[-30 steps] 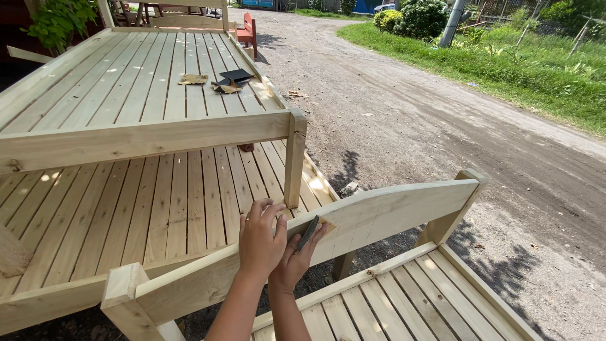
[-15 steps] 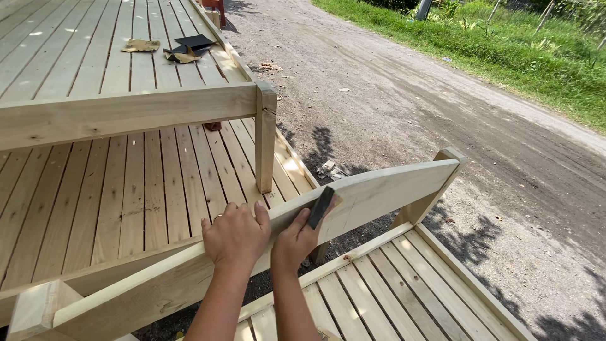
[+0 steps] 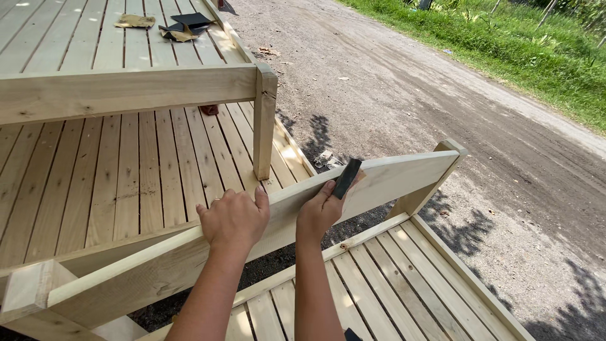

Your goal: The person sands a slatted wooden bench frame outdoors, rubbing sandpaper by hand along the curved backrest rail, the corner posts, and the slatted seat surface. They work over different sections of the furniture piece, moving the sanding block back and forth across the wood.

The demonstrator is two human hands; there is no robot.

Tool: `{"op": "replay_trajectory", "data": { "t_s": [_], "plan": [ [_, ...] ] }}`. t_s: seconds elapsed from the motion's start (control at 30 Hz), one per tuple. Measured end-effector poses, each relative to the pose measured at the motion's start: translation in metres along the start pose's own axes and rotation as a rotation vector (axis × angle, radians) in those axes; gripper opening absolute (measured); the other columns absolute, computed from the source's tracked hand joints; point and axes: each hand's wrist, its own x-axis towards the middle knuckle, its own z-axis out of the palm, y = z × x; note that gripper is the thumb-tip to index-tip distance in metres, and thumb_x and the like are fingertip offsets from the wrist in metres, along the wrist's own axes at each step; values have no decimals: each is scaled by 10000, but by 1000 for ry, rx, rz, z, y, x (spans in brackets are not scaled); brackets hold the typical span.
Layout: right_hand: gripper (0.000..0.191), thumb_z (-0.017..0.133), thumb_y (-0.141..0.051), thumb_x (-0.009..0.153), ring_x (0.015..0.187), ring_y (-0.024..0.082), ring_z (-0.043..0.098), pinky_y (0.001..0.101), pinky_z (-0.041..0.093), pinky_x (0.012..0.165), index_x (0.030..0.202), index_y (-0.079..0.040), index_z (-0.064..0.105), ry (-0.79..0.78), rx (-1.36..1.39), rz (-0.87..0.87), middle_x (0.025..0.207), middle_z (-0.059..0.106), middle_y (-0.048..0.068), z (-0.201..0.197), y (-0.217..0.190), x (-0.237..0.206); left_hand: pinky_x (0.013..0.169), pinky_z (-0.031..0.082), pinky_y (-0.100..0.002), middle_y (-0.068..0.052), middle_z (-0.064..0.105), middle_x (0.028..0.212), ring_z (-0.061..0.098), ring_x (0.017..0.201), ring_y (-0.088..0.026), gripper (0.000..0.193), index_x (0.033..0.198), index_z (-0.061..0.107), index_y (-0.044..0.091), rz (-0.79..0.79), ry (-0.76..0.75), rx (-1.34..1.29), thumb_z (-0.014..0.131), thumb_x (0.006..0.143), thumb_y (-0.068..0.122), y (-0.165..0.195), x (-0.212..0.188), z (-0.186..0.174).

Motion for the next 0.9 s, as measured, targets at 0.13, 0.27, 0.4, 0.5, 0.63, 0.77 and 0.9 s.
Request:
{"op": "replay_trajectory", "data": {
  "t_s": [0.13, 0.27, 0.4, 0.5, 0.63, 0.77, 0.9],
  "plan": [
    [530, 425, -155, 1094, 1524, 375, 358, 373, 367, 1164, 1575, 54, 344, -177, 10, 15, 1675, 297, 285, -10, -8, -23, 1131, 328, -676, -170, 722, 1113, 710, 1061, -370, 661, 1011, 789, 96, -24, -54, -13, 300, 1027, 540, -1, 1, -2],
    [518, 411, -248, 1108, 1263, 435, 618, 392, 470, 1074, 1547, 25, 440, -115, 19, 714, 1426, 617, 313, -13, -5, 42, 1139, 331, -676, -169, 724, 1121, 704, 1084, -359, 692, 1015, 794, 100, -28, -97, -1, 269, 1045, 551, 2, 0, -3],
    [543, 428, -149, 1096, 1490, 378, 413, 402, 396, 1142, 1577, 74, 312, -58, 4, 68, 1652, 324, 275, -11, -21, 19, 1131, 335, -672, -158, 728, 1111, 697, 1082, -367, 667, 1001, 795, 89, -37, -43, -27, 296, 1030, 532, 4, 2, 0],
    [513, 435, -136, 1072, 1501, 396, 346, 407, 382, 1134, 1550, 41, 384, -199, -56, 34, 1658, 314, 277, -11, -24, -23, 1124, 332, -680, -158, 730, 1097, 699, 1068, -371, 658, 996, 790, 83, -33, -29, -27, 318, 1018, 540, 5, 4, 3],
    [493, 450, -140, 1118, 1516, 390, 416, 408, 390, 1169, 1568, 46, 373, -114, 25, 39, 1646, 380, 270, -12, -3, 22, 1122, 330, -684, -172, 734, 1070, 712, 1041, -373, 669, 969, 799, 76, -23, -40, -29, 326, 1026, 545, 6, 7, 6],
    [466, 431, -219, 1111, 1255, 437, 597, 400, 478, 1062, 1518, 0, 493, -145, -28, 615, 1422, 628, 291, -10, -8, 48, 1116, 346, -675, -163, 746, 1044, 714, 1033, -370, 632, 960, 802, 81, -38, -9, -33, 348, 1021, 516, 7, 9, 10],
    [501, 440, -125, 1076, 1515, 396, 331, 409, 401, 1133, 1537, 67, 401, -201, -26, 43, 1644, 330, 296, -9, -13, -33, 1108, 344, -678, -159, 736, 1061, 709, 1033, -372, 622, 960, 799, 78, -30, 19, -25, 364, 1008, 520, 7, 11, 14]
  ]
}}
